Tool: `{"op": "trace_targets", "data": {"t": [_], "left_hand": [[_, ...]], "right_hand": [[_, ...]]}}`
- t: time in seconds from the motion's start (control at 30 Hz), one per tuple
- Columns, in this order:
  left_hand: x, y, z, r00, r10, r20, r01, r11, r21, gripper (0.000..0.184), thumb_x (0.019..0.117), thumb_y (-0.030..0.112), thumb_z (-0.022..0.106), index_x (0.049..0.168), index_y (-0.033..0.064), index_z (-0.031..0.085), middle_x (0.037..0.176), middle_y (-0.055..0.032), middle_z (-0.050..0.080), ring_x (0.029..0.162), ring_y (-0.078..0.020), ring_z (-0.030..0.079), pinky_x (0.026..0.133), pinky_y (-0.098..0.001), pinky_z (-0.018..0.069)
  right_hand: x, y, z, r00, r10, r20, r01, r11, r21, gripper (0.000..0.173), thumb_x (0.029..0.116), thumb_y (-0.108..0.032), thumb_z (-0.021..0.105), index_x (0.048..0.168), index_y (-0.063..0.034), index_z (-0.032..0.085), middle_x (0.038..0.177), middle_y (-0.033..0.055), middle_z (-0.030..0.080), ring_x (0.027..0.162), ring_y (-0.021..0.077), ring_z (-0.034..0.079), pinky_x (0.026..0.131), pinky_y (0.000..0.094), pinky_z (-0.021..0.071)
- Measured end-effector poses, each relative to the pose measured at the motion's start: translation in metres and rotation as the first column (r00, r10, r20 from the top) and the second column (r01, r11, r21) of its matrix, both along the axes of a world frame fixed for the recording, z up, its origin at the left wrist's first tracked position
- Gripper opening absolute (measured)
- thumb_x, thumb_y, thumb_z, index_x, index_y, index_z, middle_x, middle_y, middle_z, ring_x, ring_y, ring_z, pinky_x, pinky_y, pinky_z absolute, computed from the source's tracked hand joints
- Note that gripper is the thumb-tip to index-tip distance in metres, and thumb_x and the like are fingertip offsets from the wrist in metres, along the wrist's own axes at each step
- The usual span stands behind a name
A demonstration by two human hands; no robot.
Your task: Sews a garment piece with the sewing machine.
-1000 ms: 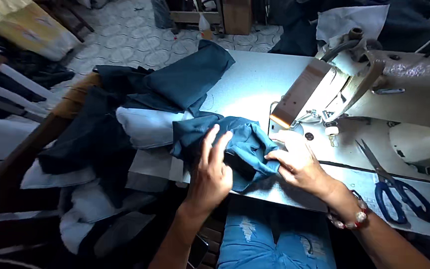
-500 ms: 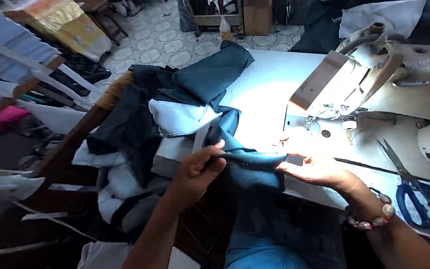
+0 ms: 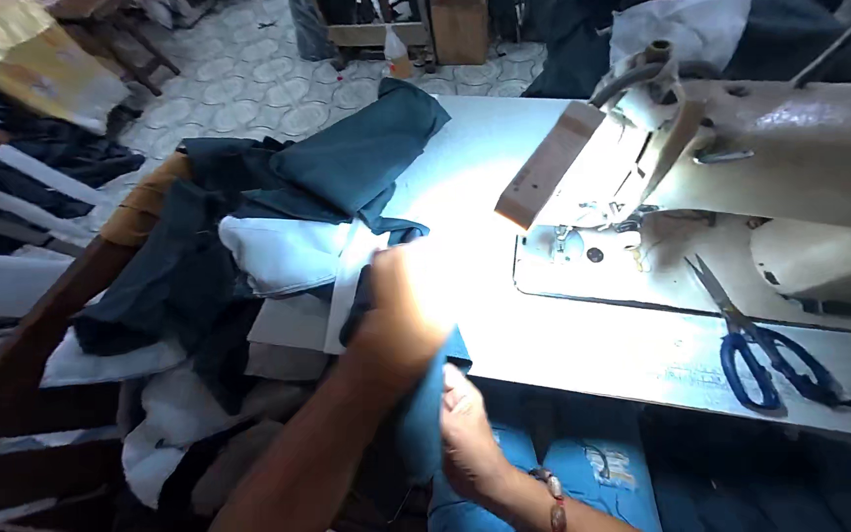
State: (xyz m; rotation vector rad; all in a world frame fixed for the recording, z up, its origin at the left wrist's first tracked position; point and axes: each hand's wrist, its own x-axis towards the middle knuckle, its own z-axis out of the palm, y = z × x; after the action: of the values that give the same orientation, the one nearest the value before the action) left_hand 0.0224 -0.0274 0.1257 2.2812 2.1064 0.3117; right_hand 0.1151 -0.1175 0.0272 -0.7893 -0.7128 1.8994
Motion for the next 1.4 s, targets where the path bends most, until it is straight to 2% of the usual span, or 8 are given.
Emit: {"op": "trace_targets", "data": {"t": [0.1,0.23,0.4,0.6,0.73,0.93,1.27,1.4], "left_hand": [[0.056,0.054,-0.049,0.979,-0.206,0.014,0.206,0.972,-0.117,0.02,0.0998,0.01,0.059,0.11,-0.0021,0.072,0.112,-0.0234,0.066,0.103,-0.0421,0.065,0.085,-0.0587,0.0514],[0.054,0.099,-0.105,0.85,-0.477,0.223,0.472,0.878,0.076,0.02,0.0973,0.019,0.068,0.103,0.0004,0.072,0.095,-0.0192,0.069,0.092,-0.0369,0.07,0.079,-0.0538,0.0552],[0.039,0.104,-0.13,0.792,-0.565,0.229,0.457,0.799,0.392,0.021,0.0949,0.026,0.069,0.103,0.0064,0.072,0.1,-0.0147,0.07,0.098,-0.0322,0.068,0.088,-0.05,0.0527],[0.046,0.09,-0.118,0.822,-0.563,0.083,0.531,0.811,0.245,0.014,0.0979,0.009,0.063,0.091,0.0031,0.074,0.092,-0.0135,0.068,0.092,-0.0317,0.067,0.08,-0.0446,0.0532],[0.062,0.056,-0.096,0.939,-0.336,0.077,0.342,0.936,-0.083,0.035,0.1008,0.028,0.063,0.122,0.0012,0.071,0.129,-0.0164,0.068,0.126,-0.0406,0.058,0.1,-0.0578,0.0465],[0.041,0.051,-0.127,0.867,-0.358,0.347,0.36,0.931,0.061,0.051,0.098,0.033,0.059,0.141,0.0059,0.059,0.141,-0.0139,0.062,0.146,-0.0431,0.04,0.117,-0.0716,0.0133],[0.026,0.085,-0.137,0.769,-0.506,0.39,0.49,0.859,0.147,0.054,0.09,0.04,0.061,0.132,0.0062,0.064,0.137,-0.0067,0.066,0.146,-0.0331,0.042,0.121,-0.066,0.0102],[0.03,0.094,-0.142,0.762,-0.555,0.333,0.522,0.831,0.192,0.047,0.095,0.042,0.056,0.123,0.007,0.07,0.131,-0.0104,0.068,0.141,-0.0354,0.049,0.119,-0.0621,0.025]], "right_hand": [[0.043,0.026,-0.015,0.915,-0.277,0.292,0.238,0.958,0.161,0.039,0.097,0.004,0.049,0.135,0.0136,0.045,0.111,0.0108,0.065,0.097,0.0043,0.065,0.087,0.0221,0.0558],[0.089,0.045,-0.007,0.851,-0.335,0.404,0.35,0.936,0.039,0.056,0.0933,0.005,0.06,0.143,0.0046,0.035,0.075,0.004,0.066,0.061,0.0132,0.07,0.058,0.0301,0.0626],[0.127,0.06,-0.008,0.459,-0.474,0.751,0.015,0.85,0.527,0.036,0.0907,-0.006,0.064,0.124,0.0081,0.065,0.077,0.0036,0.069,0.057,0.0014,0.062,0.055,0.0165,0.0544],[0.124,0.06,-0.015,0.067,-0.629,0.775,-0.359,0.709,0.607,0.03,0.0879,-0.002,0.058,0.112,-0.0005,0.077,0.091,0.0168,0.073,0.07,0.0281,0.072,0.06,0.0397,0.0596],[0.131,0.063,-0.006,0.006,-0.586,0.81,-0.413,0.737,0.536,0.03,0.0859,-0.001,0.058,0.109,-0.0009,0.078,0.083,0.0167,0.069,0.067,0.0305,0.07,0.058,0.0424,0.0579],[0.119,0.095,-0.016,0.064,-0.627,0.776,-0.296,0.731,0.615,0.044,0.0943,-0.028,0.065,0.126,0.0028,0.067,0.096,0.0184,0.07,0.075,0.0296,0.068,0.065,0.0431,0.0557],[0.108,0.095,-0.02,-0.159,-0.697,0.699,-0.429,0.686,0.587,0.03,0.0907,-0.006,0.06,0.114,0.0011,0.076,0.082,0.0169,0.069,0.07,0.0329,0.07,0.057,0.0422,0.0551],[0.109,0.104,-0.015,-0.227,-0.69,0.688,-0.476,0.695,0.539,0.03,0.0885,-0.004,0.063,0.115,0.0025,0.075,0.082,0.0173,0.071,0.07,0.033,0.071,0.06,0.0424,0.056]]}}
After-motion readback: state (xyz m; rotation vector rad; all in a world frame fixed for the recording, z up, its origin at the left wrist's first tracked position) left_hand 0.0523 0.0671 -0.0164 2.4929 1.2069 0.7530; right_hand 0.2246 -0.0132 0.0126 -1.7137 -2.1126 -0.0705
